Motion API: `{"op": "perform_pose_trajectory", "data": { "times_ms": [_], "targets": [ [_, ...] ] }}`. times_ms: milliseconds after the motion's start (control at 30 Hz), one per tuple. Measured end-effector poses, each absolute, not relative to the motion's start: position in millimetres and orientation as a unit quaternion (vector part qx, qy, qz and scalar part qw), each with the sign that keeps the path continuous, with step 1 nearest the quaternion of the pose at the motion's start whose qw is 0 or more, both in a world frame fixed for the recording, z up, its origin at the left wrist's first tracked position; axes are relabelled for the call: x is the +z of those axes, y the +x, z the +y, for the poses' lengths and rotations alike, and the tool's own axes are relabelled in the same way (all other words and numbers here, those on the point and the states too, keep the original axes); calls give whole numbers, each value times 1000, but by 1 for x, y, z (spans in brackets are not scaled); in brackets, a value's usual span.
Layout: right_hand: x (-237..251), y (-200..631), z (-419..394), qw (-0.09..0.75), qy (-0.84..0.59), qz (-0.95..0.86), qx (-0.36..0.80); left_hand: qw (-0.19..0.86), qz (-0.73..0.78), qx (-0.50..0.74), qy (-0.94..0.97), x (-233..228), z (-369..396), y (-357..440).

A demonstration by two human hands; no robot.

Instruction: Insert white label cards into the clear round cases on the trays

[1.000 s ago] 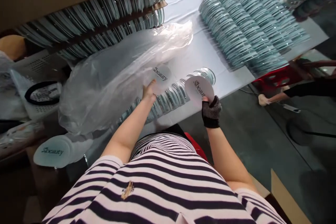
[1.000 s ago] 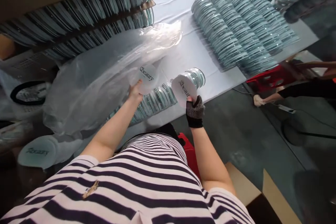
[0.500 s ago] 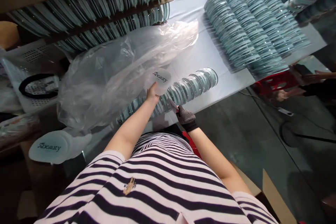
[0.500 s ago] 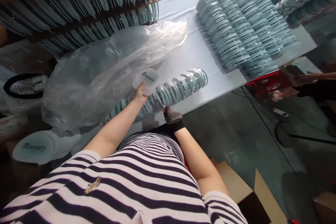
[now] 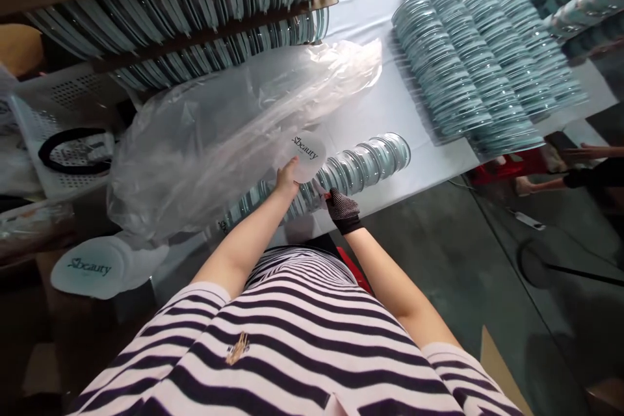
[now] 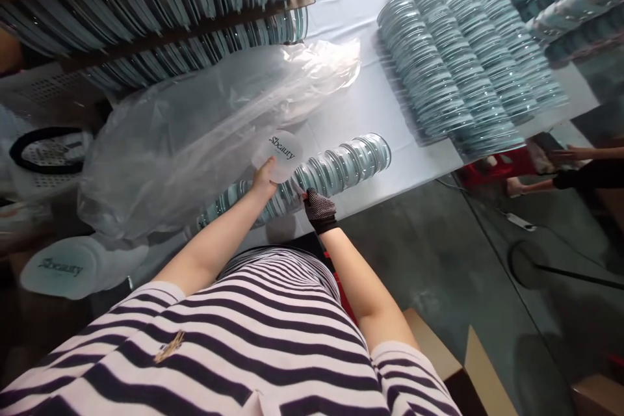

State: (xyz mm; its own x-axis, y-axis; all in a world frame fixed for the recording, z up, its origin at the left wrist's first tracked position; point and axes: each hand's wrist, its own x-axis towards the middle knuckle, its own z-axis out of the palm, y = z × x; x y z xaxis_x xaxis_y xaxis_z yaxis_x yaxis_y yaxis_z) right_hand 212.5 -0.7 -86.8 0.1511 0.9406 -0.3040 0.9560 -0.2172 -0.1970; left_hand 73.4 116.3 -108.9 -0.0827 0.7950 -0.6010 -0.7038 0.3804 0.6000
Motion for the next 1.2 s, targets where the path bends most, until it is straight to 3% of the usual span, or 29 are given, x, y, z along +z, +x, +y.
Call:
{"op": "perform_pose_trajectory", "data": {
  "times_ms": [367,567,667,733,867,1000,1200],
  "targets": [
    [-110,199,-5,44,760,588,-274,671,496,550,29,-96,117,74],
    [-121,200,-6,-81,735,445,-506,669,497,550,43,-96,115,75],
    [-119,193,-3,-212,686,333,-612,661,500,557,45,-100,114,79],
    [-112,195,2,-240,668,305,-635,647,498,574,62,-104,113,84],
    [-84,223,21,-138,754,440,-468,637,495,582,107,-107,111,91],
    [-62,246,40,-268,779,507,-252,637,486,581,143,-102,99,94],
    [-60,211,29,-321,675,651,-132,635,488,557,220,-92,73,91]
  ]
}}
